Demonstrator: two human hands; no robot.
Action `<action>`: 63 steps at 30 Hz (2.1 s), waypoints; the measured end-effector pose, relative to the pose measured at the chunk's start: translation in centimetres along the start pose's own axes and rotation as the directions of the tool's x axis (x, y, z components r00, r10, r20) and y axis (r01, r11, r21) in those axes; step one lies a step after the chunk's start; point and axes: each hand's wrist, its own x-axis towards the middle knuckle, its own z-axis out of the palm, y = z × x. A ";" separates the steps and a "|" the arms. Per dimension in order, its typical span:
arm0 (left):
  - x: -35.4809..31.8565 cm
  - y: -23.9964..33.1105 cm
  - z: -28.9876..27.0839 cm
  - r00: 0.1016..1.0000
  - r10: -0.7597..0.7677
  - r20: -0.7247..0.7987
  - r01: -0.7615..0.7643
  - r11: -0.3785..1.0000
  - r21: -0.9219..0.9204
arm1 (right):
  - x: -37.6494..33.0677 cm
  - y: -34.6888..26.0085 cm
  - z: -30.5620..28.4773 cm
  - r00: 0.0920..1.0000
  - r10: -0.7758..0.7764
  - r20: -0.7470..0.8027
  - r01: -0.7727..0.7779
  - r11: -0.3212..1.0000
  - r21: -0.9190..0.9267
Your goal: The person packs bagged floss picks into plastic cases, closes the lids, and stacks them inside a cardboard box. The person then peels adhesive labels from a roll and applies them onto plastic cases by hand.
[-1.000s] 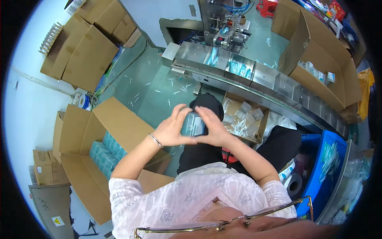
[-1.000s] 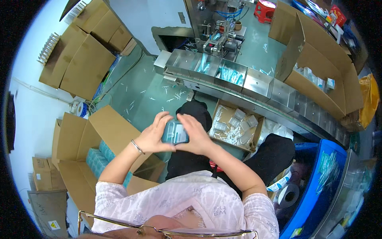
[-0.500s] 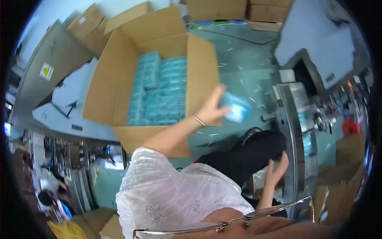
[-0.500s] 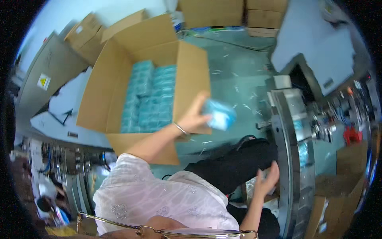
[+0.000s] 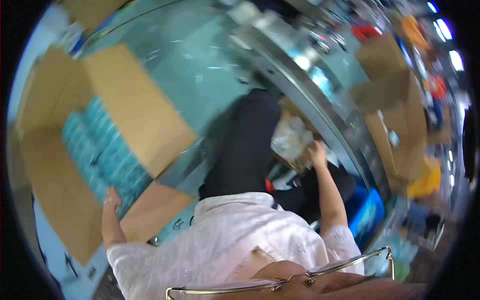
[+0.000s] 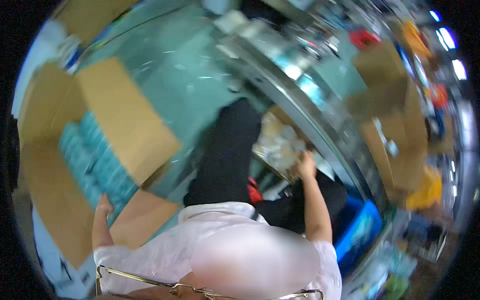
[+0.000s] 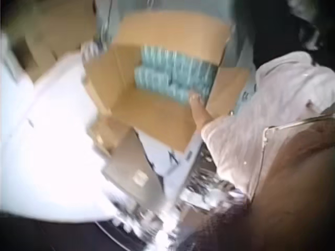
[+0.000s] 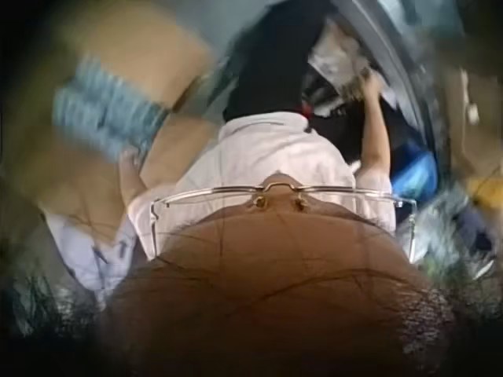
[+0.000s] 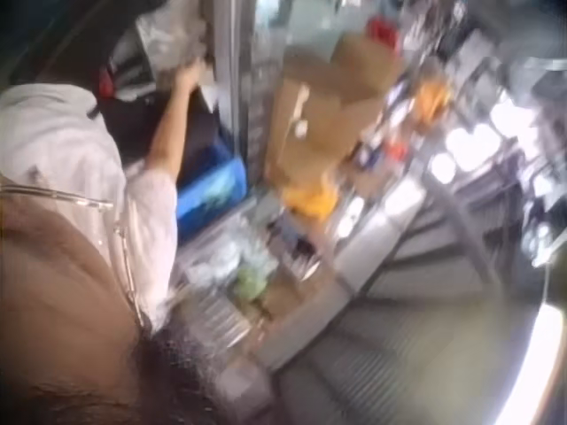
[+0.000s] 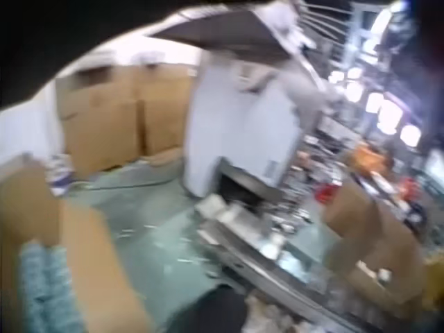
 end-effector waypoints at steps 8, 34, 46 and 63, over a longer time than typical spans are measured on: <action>0.4 9.3 -10.7 0.796 -0.023 -0.605 -0.117 0.975 -0.190 | 3.1 4.3 5.4 0.961 0.215 0.176 -0.213 0.977 -0.028; -28.3 55.1 -20.1 0.260 0.904 -0.340 0.050 -0.364 -0.930 | -1.1 -9.8 -6.7 0.706 -0.668 0.237 -0.686 -0.562 0.462; -27.3 46.3 -22.1 0.254 0.765 -0.592 -0.112 -0.585 -0.803 | 24.4 -3.0 -7.9 0.840 0.536 0.084 -0.442 0.586 0.680; -23.1 45.2 -22.6 0.214 0.729 -0.650 -0.140 -0.635 -0.759 | 27.8 -11.3 -7.7 0.727 0.659 0.193 -0.562 0.410 0.719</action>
